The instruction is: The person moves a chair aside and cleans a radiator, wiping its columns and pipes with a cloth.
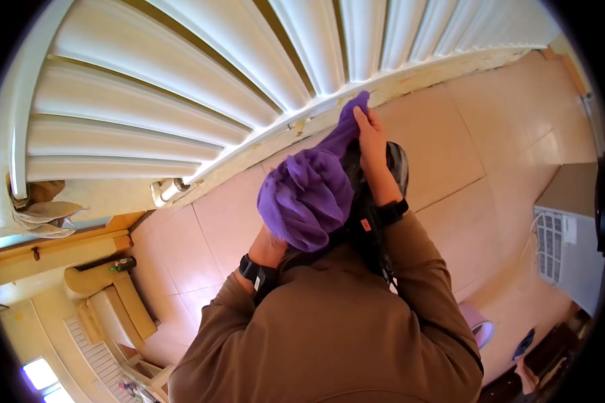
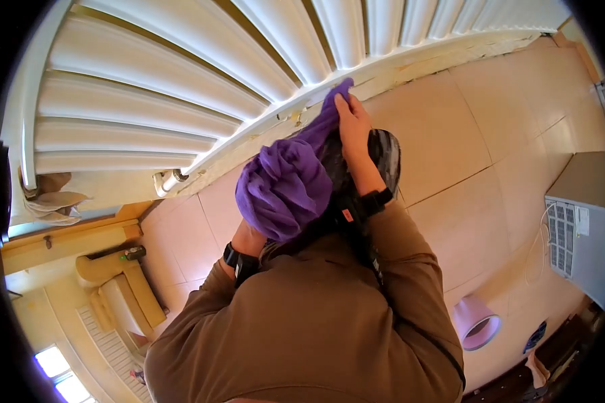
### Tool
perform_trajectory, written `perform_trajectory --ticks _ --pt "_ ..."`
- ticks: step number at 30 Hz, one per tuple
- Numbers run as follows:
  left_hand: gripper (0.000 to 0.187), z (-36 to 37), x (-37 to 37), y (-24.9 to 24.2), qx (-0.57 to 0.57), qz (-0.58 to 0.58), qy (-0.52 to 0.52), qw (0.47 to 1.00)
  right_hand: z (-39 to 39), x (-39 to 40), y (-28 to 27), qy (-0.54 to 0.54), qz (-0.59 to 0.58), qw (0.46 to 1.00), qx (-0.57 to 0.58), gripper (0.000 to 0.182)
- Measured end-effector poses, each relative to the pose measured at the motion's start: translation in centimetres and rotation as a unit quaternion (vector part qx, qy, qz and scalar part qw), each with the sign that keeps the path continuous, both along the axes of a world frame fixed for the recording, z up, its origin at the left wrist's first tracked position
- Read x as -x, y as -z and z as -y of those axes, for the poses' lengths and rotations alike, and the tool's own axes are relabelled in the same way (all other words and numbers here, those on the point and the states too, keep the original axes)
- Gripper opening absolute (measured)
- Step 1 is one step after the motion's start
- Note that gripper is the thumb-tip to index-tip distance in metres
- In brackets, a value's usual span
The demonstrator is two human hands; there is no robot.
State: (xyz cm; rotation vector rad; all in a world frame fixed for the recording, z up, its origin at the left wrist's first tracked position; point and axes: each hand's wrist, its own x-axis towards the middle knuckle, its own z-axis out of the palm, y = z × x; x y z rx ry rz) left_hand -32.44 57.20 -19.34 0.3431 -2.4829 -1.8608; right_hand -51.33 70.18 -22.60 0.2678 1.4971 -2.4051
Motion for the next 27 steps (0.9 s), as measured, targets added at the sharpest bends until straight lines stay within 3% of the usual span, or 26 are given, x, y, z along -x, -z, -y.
perform_trajectory --ticks 1,2,4,6,8,10,13,15,18,20,21,22,23,26,27 --pt "0.040 0.7 0.6 0.2 -0.058 -0.023 -0.017 0.998 1.5 0.6 0.6 -0.010 -0.078 0.996 -0.051 0.024" --pt "0.041 1.8 0.4 1.2 -0.201 -0.033 -0.044 0.978 2.7 0.9 1.2 -0.018 -0.156 0.982 -0.102 0.027" --pt "0.043 3.8 0.5 2.4 -0.483 -0.065 -0.113 0.866 4.3 -0.2 -0.7 -0.057 -0.213 0.948 -0.229 0.028" --pt "0.045 6.4 1.5 1.9 -0.546 -0.118 -0.120 0.820 6.1 -0.9 0.3 -0.082 -0.280 0.887 -0.358 0.030" --pt "0.049 9.4 0.7 5.1 -0.376 -0.086 -0.159 0.909 7.8 -1.8 2.6 0.004 -0.365 0.855 -0.368 0.033" --pt "0.052 10.4 1.5 3.4 -0.617 -0.096 -0.156 0.765 8.3 -3.1 3.7 0.031 -0.398 0.827 -0.396 0.034" --pt "0.049 10.9 1.5 2.7 -0.631 -0.045 -0.150 0.760 9.1 -4.4 1.6 0.047 -0.348 0.841 -0.411 0.032" --pt "0.048 10.6 1.4 2.3 -0.630 -0.042 -0.146 0.762 9.1 -4.0 0.9 0.038 -0.397 0.801 -0.446 0.030" --pt "0.049 9.4 2.4 1.7 -0.639 -0.048 -0.140 0.755 9.6 -3.6 0.8 0.057 -0.392 0.787 -0.473 0.030" --pt "0.051 9.1 1.1 3.5 -0.608 -0.039 -0.095 0.787 9.2 -3.7 0.6 0.084 -0.394 0.783 -0.474 0.028" --pt "0.052 8.0 1.4 1.9 -0.563 0.039 -0.208 0.799 9.2 -3.8 0.4 0.028 -0.309 0.843 -0.439 0.027" --pt "0.052 7.2 1.9 1.6 -0.566 0.048 -0.192 0.801 8.8 -3.6 0.0 -0.020 -0.217 0.891 -0.398 0.027" --pt "0.051 5.8 3.2 1.5 -0.606 0.055 -0.138 0.781 8.3 -2.8 -0.4 -0.054 -0.159 0.890 -0.424 0.026" --pt "0.051 4.8 5.4 0.9 -0.686 0.026 -0.056 0.725 10.0 0.1 6.9 0.046 -0.185 0.962 -0.196 0.026" --pt "0.051 5.1 5.6 0.6 -0.706 0.022 -0.034 0.707 7.0 2.5 6.6 -0.035 0.030 0.999 0.002 0.028"
